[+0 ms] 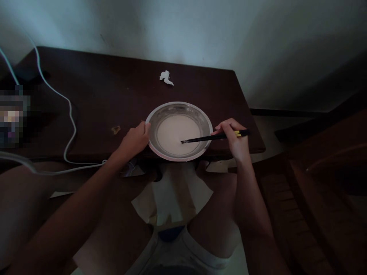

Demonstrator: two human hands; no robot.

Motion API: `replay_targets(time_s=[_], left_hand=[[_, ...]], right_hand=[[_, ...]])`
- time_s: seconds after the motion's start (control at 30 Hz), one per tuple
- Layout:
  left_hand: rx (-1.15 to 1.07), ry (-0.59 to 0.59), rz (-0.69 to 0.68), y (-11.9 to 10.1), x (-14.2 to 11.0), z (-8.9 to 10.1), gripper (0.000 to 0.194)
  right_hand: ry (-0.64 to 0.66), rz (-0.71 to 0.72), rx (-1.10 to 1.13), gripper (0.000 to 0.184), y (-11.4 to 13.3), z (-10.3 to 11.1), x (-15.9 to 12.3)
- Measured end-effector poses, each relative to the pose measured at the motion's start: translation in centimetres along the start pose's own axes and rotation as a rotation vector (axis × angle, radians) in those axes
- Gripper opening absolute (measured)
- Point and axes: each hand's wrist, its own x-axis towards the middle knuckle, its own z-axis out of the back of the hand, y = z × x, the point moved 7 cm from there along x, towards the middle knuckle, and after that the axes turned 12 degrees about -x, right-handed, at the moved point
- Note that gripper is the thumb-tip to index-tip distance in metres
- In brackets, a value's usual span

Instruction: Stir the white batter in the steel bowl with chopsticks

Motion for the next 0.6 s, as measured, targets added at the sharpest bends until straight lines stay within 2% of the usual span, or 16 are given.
replay_targets(time_s=[0.07,0.13,0.2,0.3,0.4,0.5,0.6], left_hand=[[-0.001,-0.015,0.001,0.0,0.0,0.1,0.043],[-0.002,-0.019,0.006,0.0,0.0,0.2,0.042],[-0.008,-0.014,0.004,0.1,0.0,0.2,0.042],[-0.023,-0.013,0.006,0.0,0.0,0.2,0.042],[-0.016,-0.017,0.019,0.0,-0.1,0.2,0.042],[0.005,-0.015,0.015,0.0,-0.1,0.2,0.043],[0.012,-0.013,0.002,0.0,0.0,0.1,0.044]], right_hand=[[0.110,0.049,-0.013,0.030,0.4,-1.1,-0.1],[0.150,0.110,-0.060,0.027,0.9,-1.5,-0.1],[0.072,0.114,-0.084,0.028,0.9,-0.8,0.1],[-0.057,0.037,-0.037,0.032,0.2,0.5,0.2],[0.034,0.016,-0.011,0.032,0.1,-0.4,0.1],[0.123,0.117,-0.062,0.028,1.0,-1.3,0.1],[0.010,0.103,-0.088,0.030,0.9,-0.1,0.2]])
